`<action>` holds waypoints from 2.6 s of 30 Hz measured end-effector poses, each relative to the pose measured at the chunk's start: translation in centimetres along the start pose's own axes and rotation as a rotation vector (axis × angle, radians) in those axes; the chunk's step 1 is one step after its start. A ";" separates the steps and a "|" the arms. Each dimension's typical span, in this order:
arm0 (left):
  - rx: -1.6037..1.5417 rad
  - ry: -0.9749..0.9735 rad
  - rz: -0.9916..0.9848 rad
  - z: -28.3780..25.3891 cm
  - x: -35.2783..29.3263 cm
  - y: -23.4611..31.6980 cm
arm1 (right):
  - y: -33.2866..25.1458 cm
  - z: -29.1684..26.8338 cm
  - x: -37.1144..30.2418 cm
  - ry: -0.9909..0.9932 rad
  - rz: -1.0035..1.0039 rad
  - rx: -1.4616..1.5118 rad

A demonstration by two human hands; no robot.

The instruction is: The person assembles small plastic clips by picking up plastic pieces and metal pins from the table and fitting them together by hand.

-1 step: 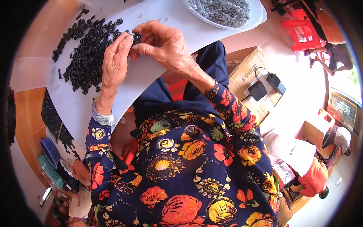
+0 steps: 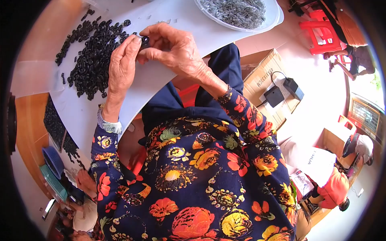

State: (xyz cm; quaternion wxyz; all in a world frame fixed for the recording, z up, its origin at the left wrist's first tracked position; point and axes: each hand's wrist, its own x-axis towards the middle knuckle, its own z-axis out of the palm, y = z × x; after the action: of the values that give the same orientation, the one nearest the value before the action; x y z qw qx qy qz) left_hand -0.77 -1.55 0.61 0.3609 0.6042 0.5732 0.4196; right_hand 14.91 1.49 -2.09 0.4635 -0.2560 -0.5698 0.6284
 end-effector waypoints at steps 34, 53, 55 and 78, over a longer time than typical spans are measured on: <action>-0.024 0.071 0.065 0.8 -0.4 -0.5 | 0.0 -0.4 0.3 -0.056 0.028 0.061; -0.015 0.025 0.121 0.8 -0.3 -2.0 | 0.1 -0.7 0.4 -0.096 0.038 -0.249; -0.023 0.021 0.108 0.8 -0.4 -2.0 | 0.0 -0.7 0.5 -0.059 -0.092 -0.452; -0.041 -0.017 0.124 0.7 -0.5 -2.3 | 0.2 -0.9 0.6 -0.092 0.002 -0.300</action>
State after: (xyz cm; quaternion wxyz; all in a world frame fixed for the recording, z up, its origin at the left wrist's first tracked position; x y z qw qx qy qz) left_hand -0.98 -1.79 -1.82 0.3513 0.6346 0.5228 0.4477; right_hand 15.38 2.42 -2.36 0.3927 -0.2937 -0.6779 0.5476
